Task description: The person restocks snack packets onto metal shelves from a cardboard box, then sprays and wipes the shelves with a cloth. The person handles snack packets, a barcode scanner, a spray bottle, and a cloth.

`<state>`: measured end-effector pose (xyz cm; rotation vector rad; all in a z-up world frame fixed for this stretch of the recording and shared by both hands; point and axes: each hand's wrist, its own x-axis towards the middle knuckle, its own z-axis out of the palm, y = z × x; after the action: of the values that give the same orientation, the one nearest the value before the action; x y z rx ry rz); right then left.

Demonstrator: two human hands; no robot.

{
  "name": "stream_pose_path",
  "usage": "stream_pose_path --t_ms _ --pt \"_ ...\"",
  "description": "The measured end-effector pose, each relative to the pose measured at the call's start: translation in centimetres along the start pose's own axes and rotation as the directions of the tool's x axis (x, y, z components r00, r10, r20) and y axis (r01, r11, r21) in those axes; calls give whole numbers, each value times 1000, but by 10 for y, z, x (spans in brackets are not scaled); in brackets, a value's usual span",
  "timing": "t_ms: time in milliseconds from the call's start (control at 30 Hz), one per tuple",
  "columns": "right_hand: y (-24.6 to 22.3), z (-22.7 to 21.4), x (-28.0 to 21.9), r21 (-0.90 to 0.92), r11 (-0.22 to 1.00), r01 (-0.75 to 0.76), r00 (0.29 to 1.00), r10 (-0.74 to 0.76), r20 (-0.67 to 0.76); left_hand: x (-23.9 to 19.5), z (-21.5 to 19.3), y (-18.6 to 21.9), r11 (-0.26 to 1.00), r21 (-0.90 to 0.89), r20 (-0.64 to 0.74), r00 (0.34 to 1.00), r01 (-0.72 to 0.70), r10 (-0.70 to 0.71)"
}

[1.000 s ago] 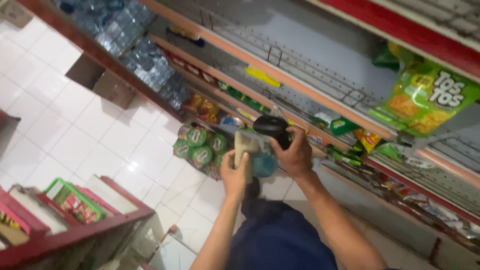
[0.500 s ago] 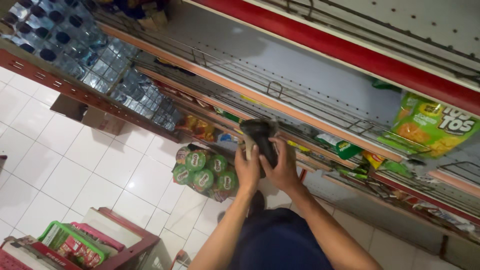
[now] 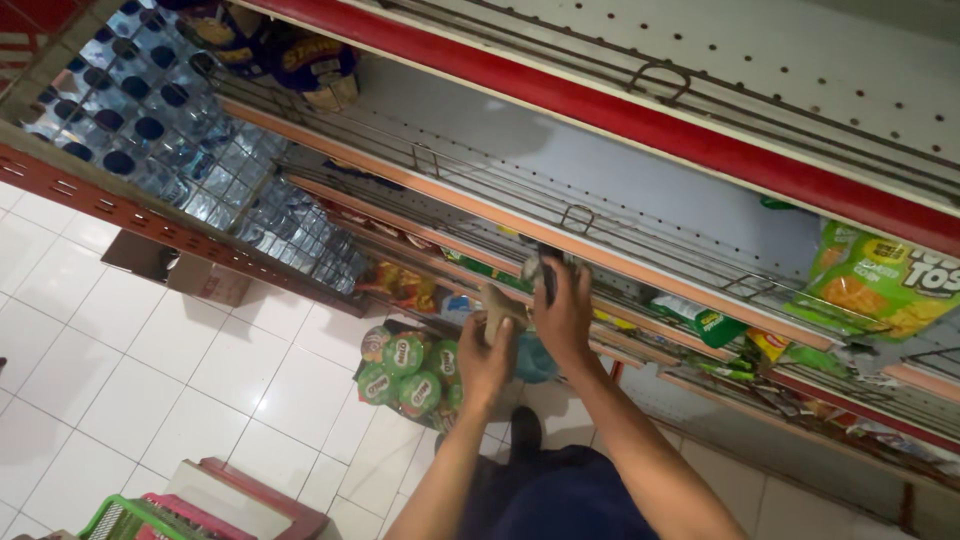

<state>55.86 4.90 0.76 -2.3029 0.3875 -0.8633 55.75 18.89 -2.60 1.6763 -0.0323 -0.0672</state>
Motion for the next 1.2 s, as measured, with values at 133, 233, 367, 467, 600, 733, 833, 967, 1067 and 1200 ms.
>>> stream_pose_path --t_ms 133,233,367,467,600,733,833,967,1067,1200 --pt "-5 11 7 -103 993 65 996 -58 64 7 -4 0 998 -50 17 999 29 -28" --pt "0 12 7 -103 993 60 998 -59 11 13 -6 -1 996 -84 32 999 26 -23" --pt "11 13 10 -47 996 -77 996 74 -51 20 -4 1 989 -143 52 998 -21 29" --pt "13 13 14 -66 984 -164 986 164 0 21 0 5 987 -162 83 997 8 5" --pt "14 3 9 56 998 -29 1000 30 -11 22 -1 7 994 -105 85 996 -8 17" --pt "21 -19 -16 65 997 -33 998 37 -51 21 2 0 982 -189 99 994 -25 45" --pt "27 -33 -35 107 983 -152 980 163 -111 21 11 -9 973 -218 85 991 -80 100" --pt "18 -29 -34 324 942 -91 966 162 -200 19 13 -17 974 -214 78 993 -70 89" --pt "1 -15 -17 377 919 119 987 -70 -143 16 8 -18 968 -250 79 996 -17 38" --pt "-16 -12 2 -90 945 315 920 -281 275 11 -11 -12 988 -155 19 999 -26 30"
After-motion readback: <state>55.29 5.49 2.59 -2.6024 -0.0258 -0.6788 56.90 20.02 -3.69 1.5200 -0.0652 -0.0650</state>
